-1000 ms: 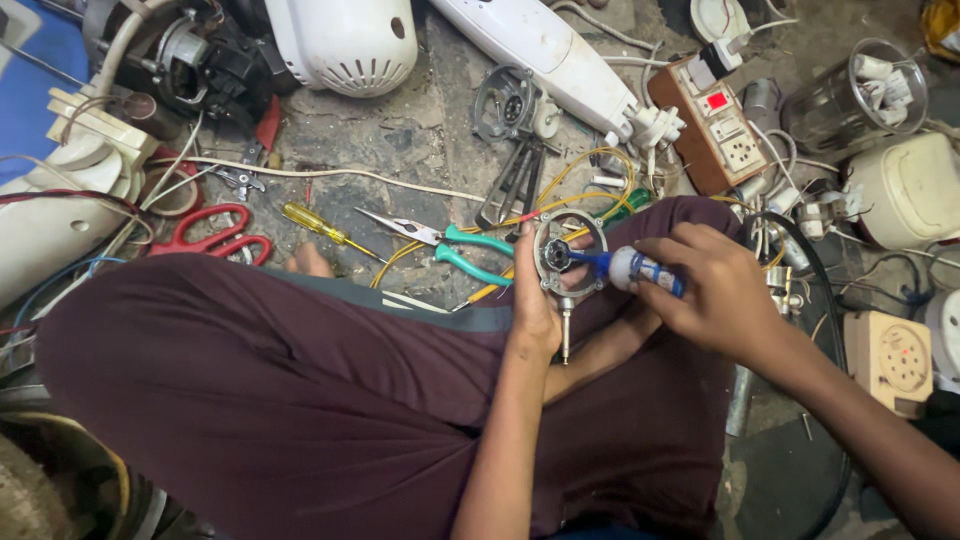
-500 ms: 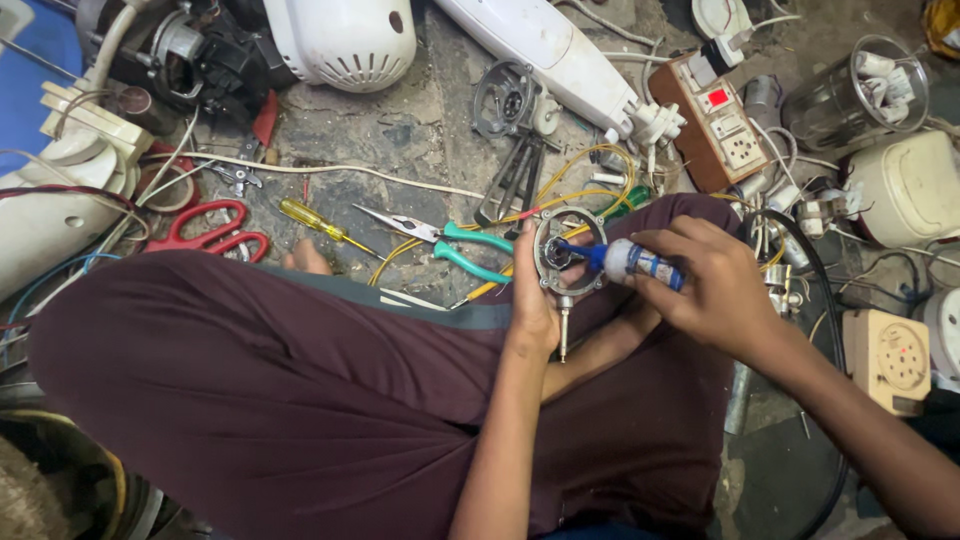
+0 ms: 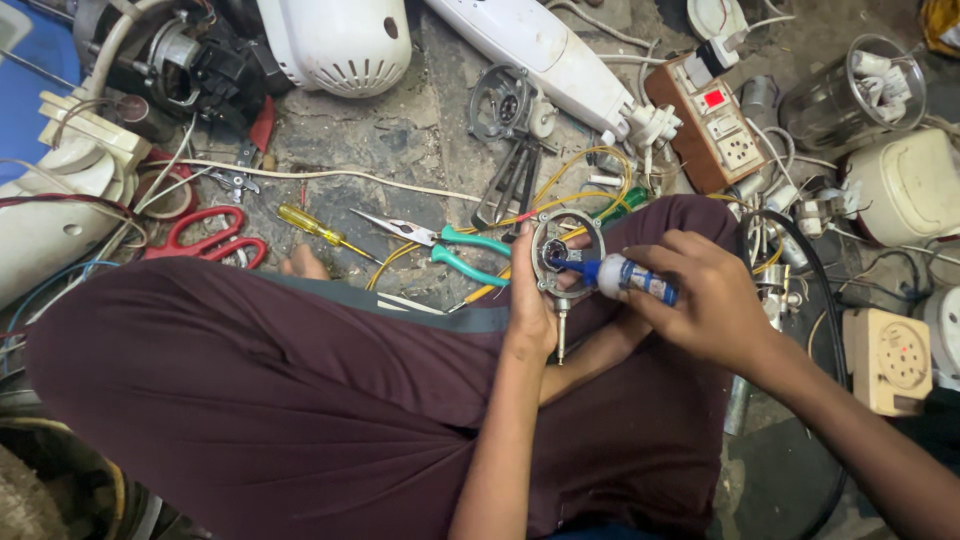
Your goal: The person sits on the floor and repairs a small electrical motor component. They use a screwdriver to adjust internal parts, apply glue from a bottle to secure components, and insert a copper-wound rotor into the housing.
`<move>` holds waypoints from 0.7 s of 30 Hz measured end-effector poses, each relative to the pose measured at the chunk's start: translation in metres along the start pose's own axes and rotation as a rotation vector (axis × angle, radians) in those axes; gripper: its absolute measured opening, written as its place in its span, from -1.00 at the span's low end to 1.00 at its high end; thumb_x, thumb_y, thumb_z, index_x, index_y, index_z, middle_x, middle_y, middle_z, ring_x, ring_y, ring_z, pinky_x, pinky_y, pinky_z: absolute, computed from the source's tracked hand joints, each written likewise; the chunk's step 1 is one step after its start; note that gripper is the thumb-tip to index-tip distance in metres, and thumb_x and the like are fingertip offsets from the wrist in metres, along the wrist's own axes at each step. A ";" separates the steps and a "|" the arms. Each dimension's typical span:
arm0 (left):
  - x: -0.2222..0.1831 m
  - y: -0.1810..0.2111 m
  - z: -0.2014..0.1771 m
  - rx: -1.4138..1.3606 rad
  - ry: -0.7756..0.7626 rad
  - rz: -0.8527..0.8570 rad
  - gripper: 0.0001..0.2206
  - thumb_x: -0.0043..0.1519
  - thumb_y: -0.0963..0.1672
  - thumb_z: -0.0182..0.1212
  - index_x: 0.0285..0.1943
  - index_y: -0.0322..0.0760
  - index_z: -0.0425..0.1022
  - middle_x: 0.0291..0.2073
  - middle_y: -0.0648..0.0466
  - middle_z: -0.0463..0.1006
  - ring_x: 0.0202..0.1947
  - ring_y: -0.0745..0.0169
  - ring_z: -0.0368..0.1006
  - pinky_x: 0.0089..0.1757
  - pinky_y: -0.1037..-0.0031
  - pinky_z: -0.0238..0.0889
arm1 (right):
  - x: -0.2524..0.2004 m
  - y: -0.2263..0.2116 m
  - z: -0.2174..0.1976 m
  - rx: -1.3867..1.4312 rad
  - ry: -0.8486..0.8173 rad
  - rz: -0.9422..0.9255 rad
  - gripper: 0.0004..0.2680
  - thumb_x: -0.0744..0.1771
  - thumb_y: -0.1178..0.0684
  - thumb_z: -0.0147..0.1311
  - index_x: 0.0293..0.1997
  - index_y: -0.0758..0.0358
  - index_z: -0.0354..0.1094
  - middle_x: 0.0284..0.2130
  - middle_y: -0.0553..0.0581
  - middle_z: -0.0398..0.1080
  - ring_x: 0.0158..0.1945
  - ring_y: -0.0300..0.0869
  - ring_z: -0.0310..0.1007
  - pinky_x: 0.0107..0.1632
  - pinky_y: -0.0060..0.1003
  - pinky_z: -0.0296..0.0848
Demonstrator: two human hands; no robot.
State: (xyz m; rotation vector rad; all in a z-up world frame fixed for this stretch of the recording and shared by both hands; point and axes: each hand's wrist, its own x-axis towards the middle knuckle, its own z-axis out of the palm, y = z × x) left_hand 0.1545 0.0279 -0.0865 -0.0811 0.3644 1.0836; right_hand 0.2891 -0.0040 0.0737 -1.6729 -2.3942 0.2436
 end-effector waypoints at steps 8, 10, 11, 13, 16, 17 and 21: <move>0.000 0.001 0.003 0.063 0.066 0.023 -0.56 0.39 0.15 -0.05 0.09 -0.18 0.48 -0.28 0.17 0.57 -0.49 0.51 0.39 -0.42 0.65 0.32 | 0.001 0.010 0.004 0.093 0.022 0.104 -0.70 0.19 0.06 0.31 -0.03 0.28 0.51 -0.38 0.21 0.38 -0.29 0.06 0.44 -0.20 -0.13 0.39; 0.002 0.002 0.001 0.113 0.116 -0.053 -0.51 0.29 0.18 -0.11 0.10 -0.15 0.46 -0.24 0.09 0.61 -0.43 0.38 0.52 -0.35 0.48 0.45 | -0.002 0.018 0.005 0.094 0.026 0.120 -0.70 0.19 0.06 0.31 -0.03 0.28 0.51 -0.34 0.21 0.42 -0.24 0.04 0.47 -0.16 -0.15 0.42; 0.003 0.003 -0.001 0.138 0.140 -0.090 -0.48 0.24 0.19 -0.13 0.10 -0.14 0.46 -0.23 0.04 0.63 -0.40 0.31 0.58 -0.31 0.39 0.52 | -0.005 0.022 0.007 0.120 0.027 0.133 -0.71 0.20 0.06 0.31 -0.02 0.29 0.50 -0.30 0.20 0.45 -0.20 0.01 0.49 -0.12 -0.18 0.43; 0.005 0.001 -0.006 0.167 0.127 -0.100 -0.44 0.24 0.21 -0.15 0.17 -0.10 0.45 -0.14 0.02 0.64 -0.36 0.29 0.59 -0.27 0.29 0.53 | -0.014 0.031 0.011 0.173 0.026 0.160 -0.71 0.21 0.07 0.32 -0.01 0.32 0.49 -0.20 0.19 0.51 -0.11 -0.06 0.53 -0.05 -0.23 0.44; 0.007 -0.004 -0.014 0.094 -0.031 -0.039 -0.40 0.38 0.23 -0.11 0.28 -0.23 0.43 -0.06 -0.04 0.58 -0.41 0.34 0.43 -0.20 0.16 0.56 | -0.034 0.041 0.023 0.419 0.098 0.316 -0.72 0.23 0.09 0.31 0.00 0.32 0.47 -0.15 0.12 0.53 -0.06 -0.19 0.53 0.04 -0.29 0.45; 0.007 -0.005 -0.015 0.050 -0.106 -0.007 -0.39 0.46 0.23 -0.08 0.31 -0.30 0.43 -0.03 -0.07 0.56 -0.44 0.37 0.35 -0.18 0.12 0.58 | -0.044 0.043 0.027 0.450 0.120 0.358 -0.71 0.23 0.11 0.32 0.01 0.32 0.47 -0.14 0.11 0.53 -0.05 -0.20 0.52 0.05 -0.30 0.44; 0.007 -0.005 -0.018 0.113 -0.013 -0.030 -0.35 0.34 0.25 -0.16 0.32 -0.23 0.37 0.01 -0.18 0.58 -0.23 0.01 0.60 -0.22 0.13 0.56 | -0.082 0.048 0.040 0.636 0.257 0.460 -0.66 0.23 0.17 0.30 0.10 0.35 0.43 -0.06 0.08 0.50 0.01 -0.21 0.48 0.12 -0.31 0.42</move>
